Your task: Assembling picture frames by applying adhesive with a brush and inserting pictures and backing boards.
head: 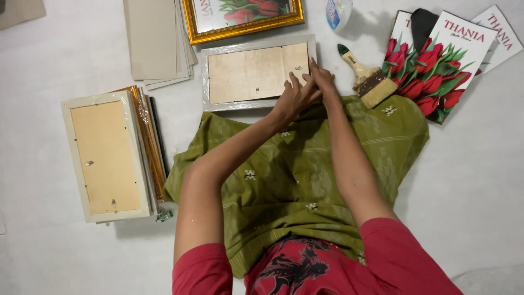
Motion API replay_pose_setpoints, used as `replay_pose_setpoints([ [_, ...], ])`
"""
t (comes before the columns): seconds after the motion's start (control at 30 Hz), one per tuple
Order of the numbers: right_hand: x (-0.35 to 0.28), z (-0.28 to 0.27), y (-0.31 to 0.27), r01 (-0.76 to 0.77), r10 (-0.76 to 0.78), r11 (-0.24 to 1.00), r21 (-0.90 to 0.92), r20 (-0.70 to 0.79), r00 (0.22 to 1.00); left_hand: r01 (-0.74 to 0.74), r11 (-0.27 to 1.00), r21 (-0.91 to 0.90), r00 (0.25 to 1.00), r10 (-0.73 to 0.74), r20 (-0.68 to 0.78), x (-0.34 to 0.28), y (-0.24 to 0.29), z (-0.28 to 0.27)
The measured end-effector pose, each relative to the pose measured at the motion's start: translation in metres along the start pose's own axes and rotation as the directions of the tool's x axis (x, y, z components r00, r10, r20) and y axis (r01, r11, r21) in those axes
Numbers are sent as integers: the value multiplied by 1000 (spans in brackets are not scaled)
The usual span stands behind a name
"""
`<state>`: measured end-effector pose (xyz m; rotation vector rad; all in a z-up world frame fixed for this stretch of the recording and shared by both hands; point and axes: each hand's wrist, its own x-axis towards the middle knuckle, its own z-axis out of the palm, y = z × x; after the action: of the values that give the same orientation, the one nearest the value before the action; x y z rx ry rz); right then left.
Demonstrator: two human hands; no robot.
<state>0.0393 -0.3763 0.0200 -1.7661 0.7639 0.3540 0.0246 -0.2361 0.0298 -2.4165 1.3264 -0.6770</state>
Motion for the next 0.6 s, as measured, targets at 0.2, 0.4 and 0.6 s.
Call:
replay_pose_setpoints([
  [0.2, 43, 2, 22, 12, -11, 999, -36, 49, 999, 15, 1000, 28, 994, -12, -112, 0, -13, 0],
  [0.4, 51, 8, 36, 98, -96, 986, -136, 15, 995, 61, 989, -138, 962, -95, -255, 3, -41, 38],
  [0.6, 49, 10, 41, 133, -131, 989, 66, -34, 991, 203, 947, -251, 979, -200, 37, -29, -66, 30],
])
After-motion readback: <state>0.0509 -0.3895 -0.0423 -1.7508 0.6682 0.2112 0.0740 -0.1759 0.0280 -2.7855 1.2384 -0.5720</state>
